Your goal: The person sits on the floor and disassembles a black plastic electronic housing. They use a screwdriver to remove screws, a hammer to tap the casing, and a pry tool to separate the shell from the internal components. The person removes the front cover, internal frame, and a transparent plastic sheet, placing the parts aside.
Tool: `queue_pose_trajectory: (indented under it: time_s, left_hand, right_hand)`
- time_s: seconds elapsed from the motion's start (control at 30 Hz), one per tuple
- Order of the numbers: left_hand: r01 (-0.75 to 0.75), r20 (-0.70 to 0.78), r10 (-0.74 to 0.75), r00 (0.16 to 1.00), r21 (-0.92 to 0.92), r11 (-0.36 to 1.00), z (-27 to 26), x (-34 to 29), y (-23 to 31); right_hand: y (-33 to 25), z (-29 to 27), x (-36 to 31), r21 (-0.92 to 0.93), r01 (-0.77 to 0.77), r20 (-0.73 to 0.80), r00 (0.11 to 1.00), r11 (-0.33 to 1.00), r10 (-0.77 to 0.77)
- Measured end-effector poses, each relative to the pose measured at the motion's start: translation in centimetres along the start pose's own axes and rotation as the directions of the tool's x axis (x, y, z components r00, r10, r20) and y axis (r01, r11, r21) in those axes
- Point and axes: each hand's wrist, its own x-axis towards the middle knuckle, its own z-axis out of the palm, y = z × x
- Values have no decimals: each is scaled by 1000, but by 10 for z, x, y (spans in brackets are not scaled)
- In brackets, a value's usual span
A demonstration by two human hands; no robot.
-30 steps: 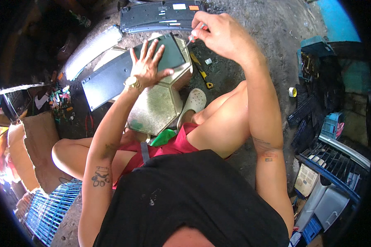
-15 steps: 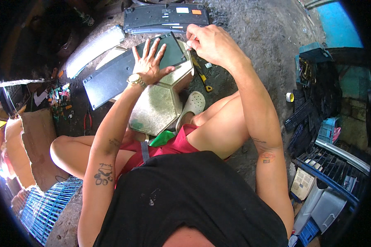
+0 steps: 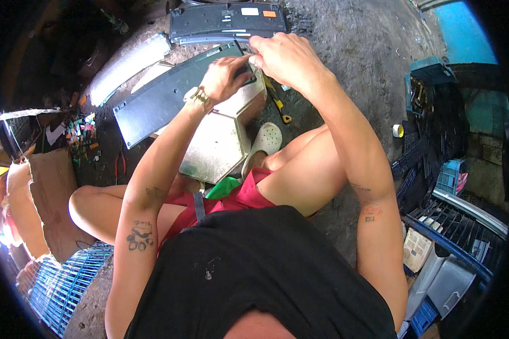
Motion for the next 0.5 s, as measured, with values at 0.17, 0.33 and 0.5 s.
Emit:
queue_pose_trajectory:
  time_s: [0.17, 0.33, 0.5]
  left_hand:
    - [143, 122, -111, 986, -303, 942, 0, 28, 15]
    - [19, 5, -18, 1000, -325, 945, 3, 27, 21]
    - [83, -62, -111, 992, -340, 937, 8, 22, 19]
  right_hand:
    - [0, -13, 12, -14, 43, 181, 983, 999, -40]
    - [8, -21, 15, -153, -43, 199, 977, 987, 74]
    - [11, -11, 10, -82, -57, 43, 997, 995, 61]
